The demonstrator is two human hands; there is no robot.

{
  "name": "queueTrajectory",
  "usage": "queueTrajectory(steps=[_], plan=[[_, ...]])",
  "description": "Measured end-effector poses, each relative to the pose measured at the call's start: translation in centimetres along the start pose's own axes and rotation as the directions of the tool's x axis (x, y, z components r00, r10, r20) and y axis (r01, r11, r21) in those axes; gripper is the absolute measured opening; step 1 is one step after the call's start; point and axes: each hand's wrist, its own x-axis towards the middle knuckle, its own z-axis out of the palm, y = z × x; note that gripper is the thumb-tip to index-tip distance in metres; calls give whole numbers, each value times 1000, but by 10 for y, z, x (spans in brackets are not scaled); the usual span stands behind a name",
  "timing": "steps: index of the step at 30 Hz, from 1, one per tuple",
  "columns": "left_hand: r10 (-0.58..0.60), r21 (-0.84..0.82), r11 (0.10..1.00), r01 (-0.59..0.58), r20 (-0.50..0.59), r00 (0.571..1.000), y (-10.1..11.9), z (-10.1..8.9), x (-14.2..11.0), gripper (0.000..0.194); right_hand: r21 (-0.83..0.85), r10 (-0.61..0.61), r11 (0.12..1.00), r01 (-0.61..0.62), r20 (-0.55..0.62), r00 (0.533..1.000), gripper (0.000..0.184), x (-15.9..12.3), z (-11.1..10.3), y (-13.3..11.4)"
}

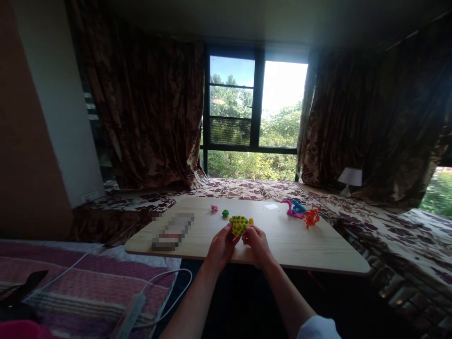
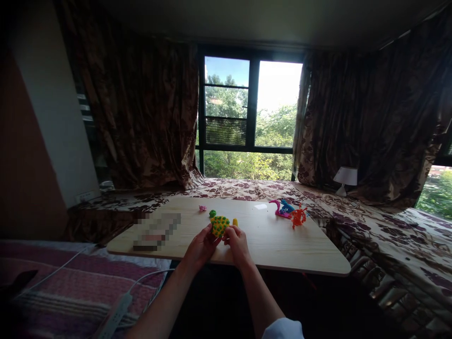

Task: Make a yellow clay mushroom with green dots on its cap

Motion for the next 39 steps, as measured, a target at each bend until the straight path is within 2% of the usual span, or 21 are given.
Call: queueTrajectory(steps=[10, 14, 18, 27, 39], plan=[[51, 7, 999, -51, -56, 997, 1, -6, 3, 11, 28, 21, 999, -20, -23, 1000, 21, 1, 0, 1], [58, 51, 997, -56, -37, 998, 0, -5, 1, 16, 39, 22, 999, -21, -30, 999, 22, 1, 0, 0], [59, 78, 995, -57, -31, 998, -1, -4, 1, 14, 35, 14, 999, -13, -28, 1000, 21, 1, 0, 0], [96, 106, 991, -84, -107, 990, -4, -6, 6, 14, 34, 3, 999, -2, -44, 999, 21, 1, -1, 0], [55, 94, 994, -52, -27, 998, 1, 0, 1, 12, 60, 19, 998, -18, -11, 1000, 20, 1, -2, 0]])
